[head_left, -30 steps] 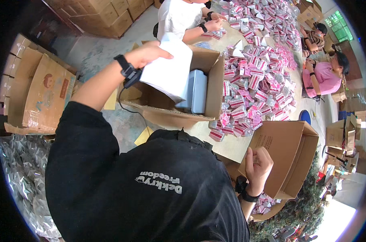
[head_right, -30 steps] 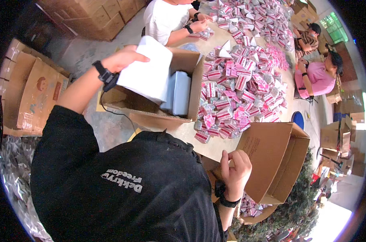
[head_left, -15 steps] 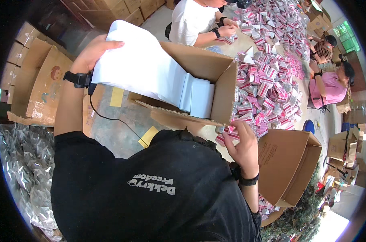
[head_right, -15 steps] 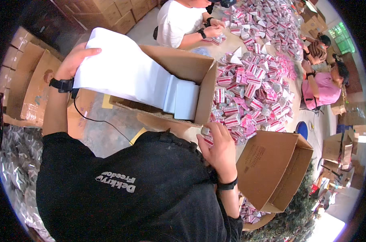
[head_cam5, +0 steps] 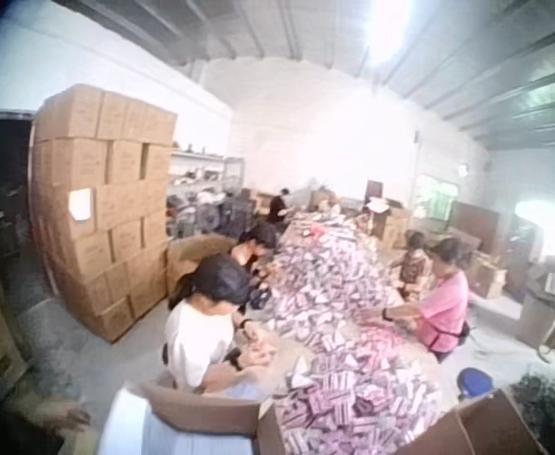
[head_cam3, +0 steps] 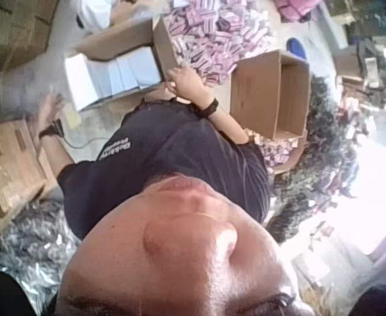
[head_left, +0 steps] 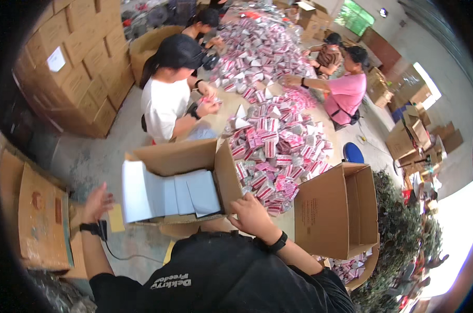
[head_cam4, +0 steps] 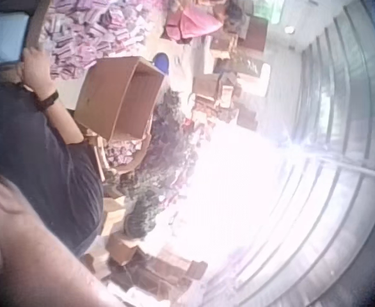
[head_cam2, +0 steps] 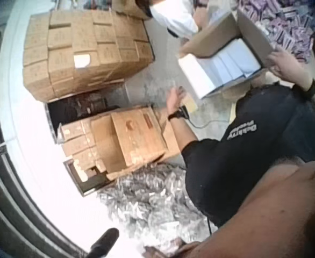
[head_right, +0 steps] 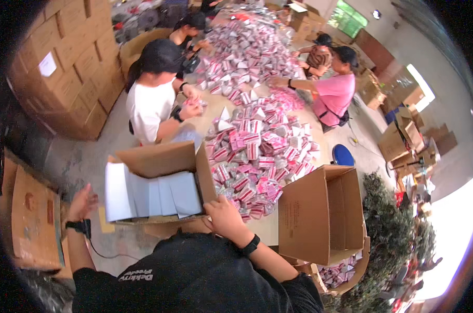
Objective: Packing small pink product pouches into cardboard boxes and sealing them with tape.
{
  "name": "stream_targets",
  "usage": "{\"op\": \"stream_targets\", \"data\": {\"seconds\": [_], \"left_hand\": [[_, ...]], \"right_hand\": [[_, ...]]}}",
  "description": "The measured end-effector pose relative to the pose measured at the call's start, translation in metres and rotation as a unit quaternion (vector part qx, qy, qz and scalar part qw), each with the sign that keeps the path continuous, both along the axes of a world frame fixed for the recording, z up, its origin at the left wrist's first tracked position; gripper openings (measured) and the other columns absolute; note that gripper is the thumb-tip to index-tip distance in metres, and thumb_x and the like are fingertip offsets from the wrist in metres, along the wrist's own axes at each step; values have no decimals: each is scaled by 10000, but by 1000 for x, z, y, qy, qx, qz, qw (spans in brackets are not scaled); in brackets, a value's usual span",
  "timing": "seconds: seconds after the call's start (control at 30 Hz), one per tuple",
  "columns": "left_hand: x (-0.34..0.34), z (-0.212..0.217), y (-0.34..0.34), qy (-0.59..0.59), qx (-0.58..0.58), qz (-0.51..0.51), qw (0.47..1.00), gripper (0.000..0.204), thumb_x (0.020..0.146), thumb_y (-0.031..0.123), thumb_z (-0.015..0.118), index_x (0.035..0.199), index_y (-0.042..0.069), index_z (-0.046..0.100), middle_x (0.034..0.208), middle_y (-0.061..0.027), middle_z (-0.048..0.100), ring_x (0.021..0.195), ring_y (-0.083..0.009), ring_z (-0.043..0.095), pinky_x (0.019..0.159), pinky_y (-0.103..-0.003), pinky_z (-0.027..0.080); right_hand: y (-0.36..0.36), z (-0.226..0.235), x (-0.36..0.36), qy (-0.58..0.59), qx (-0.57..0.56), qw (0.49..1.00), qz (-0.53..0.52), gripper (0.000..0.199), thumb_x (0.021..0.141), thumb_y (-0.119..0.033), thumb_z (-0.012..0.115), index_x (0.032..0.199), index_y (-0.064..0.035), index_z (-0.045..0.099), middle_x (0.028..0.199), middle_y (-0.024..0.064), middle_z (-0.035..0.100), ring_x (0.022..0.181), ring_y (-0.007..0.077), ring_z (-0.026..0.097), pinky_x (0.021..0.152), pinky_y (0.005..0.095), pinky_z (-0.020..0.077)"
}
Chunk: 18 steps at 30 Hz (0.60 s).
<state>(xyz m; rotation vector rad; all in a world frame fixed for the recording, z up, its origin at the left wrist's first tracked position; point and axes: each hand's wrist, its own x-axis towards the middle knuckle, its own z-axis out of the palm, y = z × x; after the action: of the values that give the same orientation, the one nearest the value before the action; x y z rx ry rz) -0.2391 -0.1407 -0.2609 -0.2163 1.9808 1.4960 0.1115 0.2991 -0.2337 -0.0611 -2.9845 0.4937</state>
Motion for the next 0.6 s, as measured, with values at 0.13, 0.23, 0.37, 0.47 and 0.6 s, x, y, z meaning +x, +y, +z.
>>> {"op": "stream_targets", "data": {"seconds": [0.13,0.23,0.37,0.47,0.6], "left_hand": [[23,-19,48,-3,-9,-71,997,901,861,539,751,1500,23,381,1327,-242,553,1106,-347,607,915,-510,501],[75,6,98,493,-406,-124,759,928,823,401,787,1510,-40,346,1412,-296,492,1314,-438,457,1085,-584,350],[132,136,252,551,-45,-344,759,551,901,242,722,1369,7,550,1364,-207,591,1290,-387,534,1096,-446,413],[108,86,317,421,-82,-527,734,355,924,350,660,996,7,713,908,-195,724,776,-342,696,703,-448,530],[59,-82,342,-121,-255,-429,858,779,908,546,669,1458,36,458,1325,-270,577,1010,-413,646,836,-591,553]], "right_hand": [[0,1,3,8,-8,1000,-14,304,852,-308,723,1005,-59,641,891,82,631,929,306,546,867,409,472],[-3,-6,1,9,11,1000,12,238,822,-275,739,909,-70,654,850,71,604,928,298,534,864,399,468],[4,-12,0,15,-36,997,-60,164,739,-161,744,840,-97,632,844,92,592,912,331,545,846,431,468],[-3,11,-6,45,-27,998,-27,168,737,-164,736,807,-56,628,836,115,607,929,345,542,813,450,473],[-9,0,-9,25,-45,999,6,150,784,-169,730,817,-53,642,833,119,606,928,353,540,853,447,475]]}}
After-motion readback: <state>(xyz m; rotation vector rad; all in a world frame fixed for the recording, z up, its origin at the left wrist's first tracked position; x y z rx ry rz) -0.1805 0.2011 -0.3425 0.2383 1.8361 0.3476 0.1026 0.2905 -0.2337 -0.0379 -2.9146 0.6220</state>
